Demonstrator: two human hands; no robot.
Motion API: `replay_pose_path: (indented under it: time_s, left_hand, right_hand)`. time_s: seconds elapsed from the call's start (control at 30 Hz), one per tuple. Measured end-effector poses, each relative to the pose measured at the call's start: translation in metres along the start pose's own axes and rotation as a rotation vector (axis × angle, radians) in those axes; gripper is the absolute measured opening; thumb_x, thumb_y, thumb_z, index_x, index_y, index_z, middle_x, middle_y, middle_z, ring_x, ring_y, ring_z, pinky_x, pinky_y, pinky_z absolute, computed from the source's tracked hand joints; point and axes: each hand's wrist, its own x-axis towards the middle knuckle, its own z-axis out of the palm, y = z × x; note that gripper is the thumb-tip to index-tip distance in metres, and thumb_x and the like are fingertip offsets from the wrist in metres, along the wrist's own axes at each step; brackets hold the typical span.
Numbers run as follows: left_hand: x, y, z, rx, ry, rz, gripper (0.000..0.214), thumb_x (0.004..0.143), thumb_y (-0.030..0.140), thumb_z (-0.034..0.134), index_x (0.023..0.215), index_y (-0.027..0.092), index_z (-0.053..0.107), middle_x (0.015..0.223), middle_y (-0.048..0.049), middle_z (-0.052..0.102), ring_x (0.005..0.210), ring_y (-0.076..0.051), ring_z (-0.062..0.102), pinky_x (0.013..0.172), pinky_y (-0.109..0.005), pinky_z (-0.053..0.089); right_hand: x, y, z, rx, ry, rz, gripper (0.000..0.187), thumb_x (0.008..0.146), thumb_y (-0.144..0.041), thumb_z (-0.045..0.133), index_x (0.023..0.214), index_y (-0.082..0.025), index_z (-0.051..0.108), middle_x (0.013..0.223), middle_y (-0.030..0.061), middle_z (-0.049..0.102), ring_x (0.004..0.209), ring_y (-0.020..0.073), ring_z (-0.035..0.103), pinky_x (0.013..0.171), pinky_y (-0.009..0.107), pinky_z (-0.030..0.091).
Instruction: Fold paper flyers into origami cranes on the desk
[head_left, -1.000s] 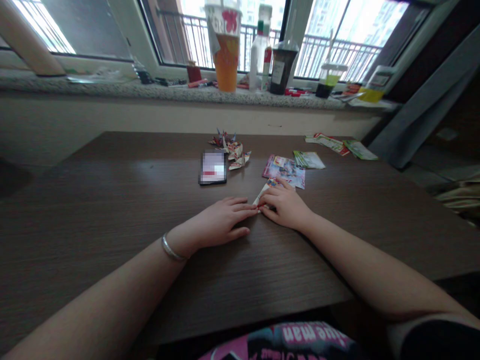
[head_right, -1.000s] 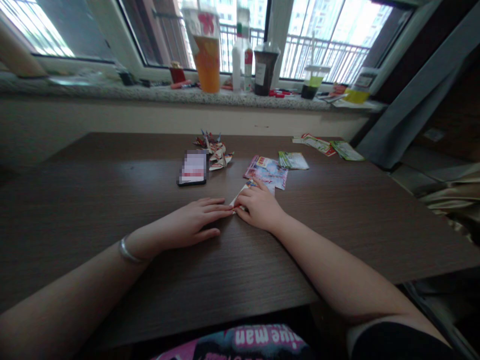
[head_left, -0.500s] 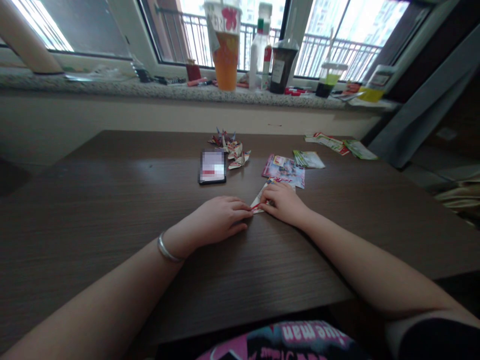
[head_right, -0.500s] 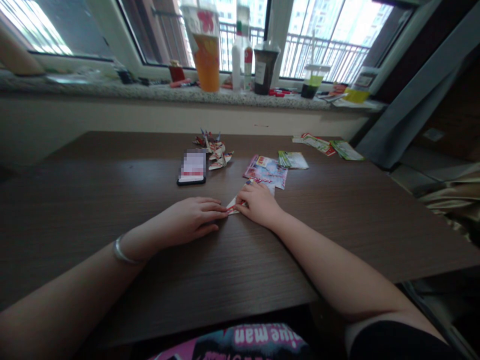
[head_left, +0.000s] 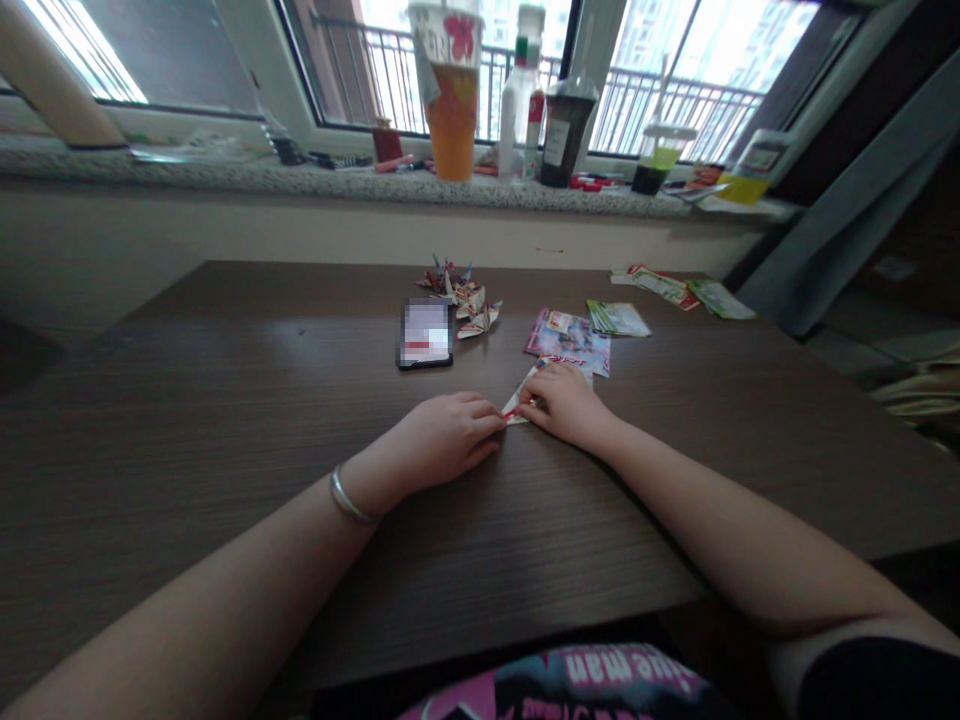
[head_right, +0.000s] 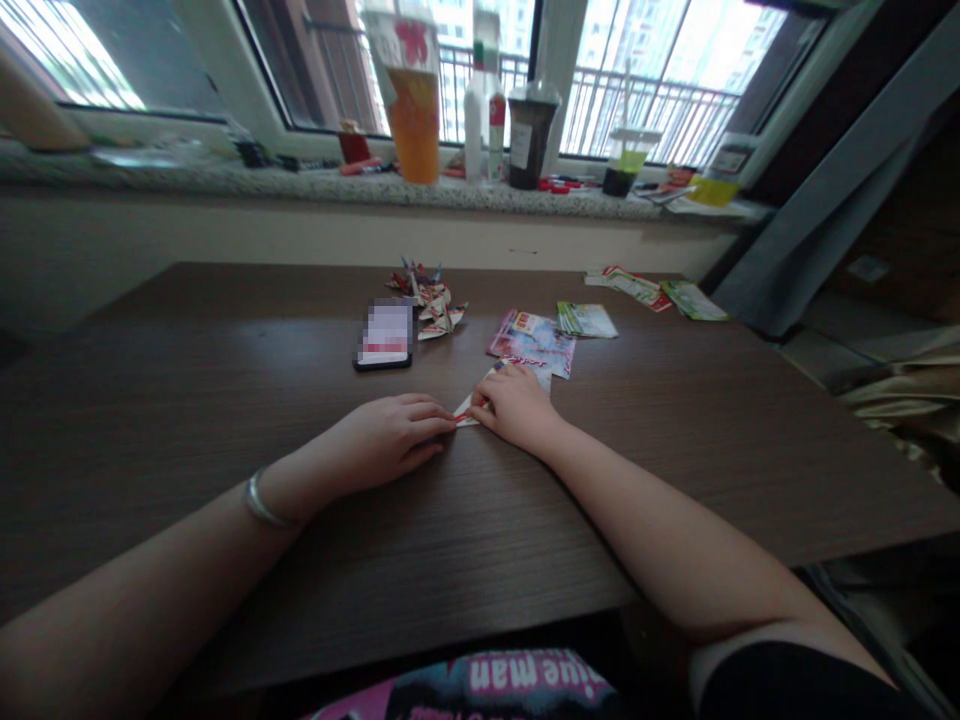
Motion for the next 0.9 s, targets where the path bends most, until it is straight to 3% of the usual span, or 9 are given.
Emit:
replay_pose_path:
  time_s: [0.9]
  left_hand:
    - [0.0073, 0.004, 0.0008, 0.137, -0.029, 0.026, 0.019, 0.091, 0.018, 0.048, 0.101, 0.016, 0.064, 0.096, -0.0079, 0.064, 0.089, -0.022, 0.058, 0.082, -0.035, 0.049]
  right_hand:
    - [0.0007, -0.003, -0.0018, -0.017, -0.007, 0.014, 0.017, 0.087, -0.036, 0.061, 0.083, -0.02, 0.067, 0.089, 0.0047, 0.068, 0.094, 0.0231, 0.054, 0.087, 0.036, 0.034]
